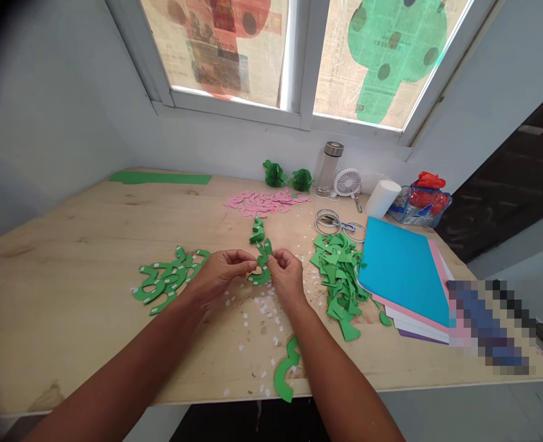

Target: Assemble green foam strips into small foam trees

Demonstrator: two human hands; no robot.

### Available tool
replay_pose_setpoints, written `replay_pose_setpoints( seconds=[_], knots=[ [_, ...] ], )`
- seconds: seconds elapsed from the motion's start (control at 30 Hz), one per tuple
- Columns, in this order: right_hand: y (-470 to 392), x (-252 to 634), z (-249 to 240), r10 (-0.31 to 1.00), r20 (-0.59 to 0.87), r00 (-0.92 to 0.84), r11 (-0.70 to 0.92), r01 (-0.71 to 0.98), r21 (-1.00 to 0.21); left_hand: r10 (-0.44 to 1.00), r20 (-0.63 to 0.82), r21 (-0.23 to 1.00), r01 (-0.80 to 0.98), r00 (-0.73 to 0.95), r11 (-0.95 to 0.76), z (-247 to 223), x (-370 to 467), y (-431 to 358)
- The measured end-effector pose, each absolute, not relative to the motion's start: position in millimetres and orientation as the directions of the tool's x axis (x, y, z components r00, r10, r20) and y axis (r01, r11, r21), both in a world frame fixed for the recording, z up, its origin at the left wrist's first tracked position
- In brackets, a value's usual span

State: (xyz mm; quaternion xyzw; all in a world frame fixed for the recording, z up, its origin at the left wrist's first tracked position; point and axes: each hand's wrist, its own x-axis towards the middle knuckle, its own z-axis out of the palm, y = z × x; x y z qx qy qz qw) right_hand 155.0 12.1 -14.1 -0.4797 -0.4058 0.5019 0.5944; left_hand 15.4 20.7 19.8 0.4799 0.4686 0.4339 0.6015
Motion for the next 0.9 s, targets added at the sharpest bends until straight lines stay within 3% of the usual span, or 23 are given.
replay_pose_setpoints(
  seconds=[0.9],
  knots=[
    [8.2,156.1,-12.2,0.998,-0.007,0.065,0.010,-0.255,-0.967,0.985,-0.062,0.994,-0.076,0.163,0.076,16.4,15.4,18.3]
  ],
)
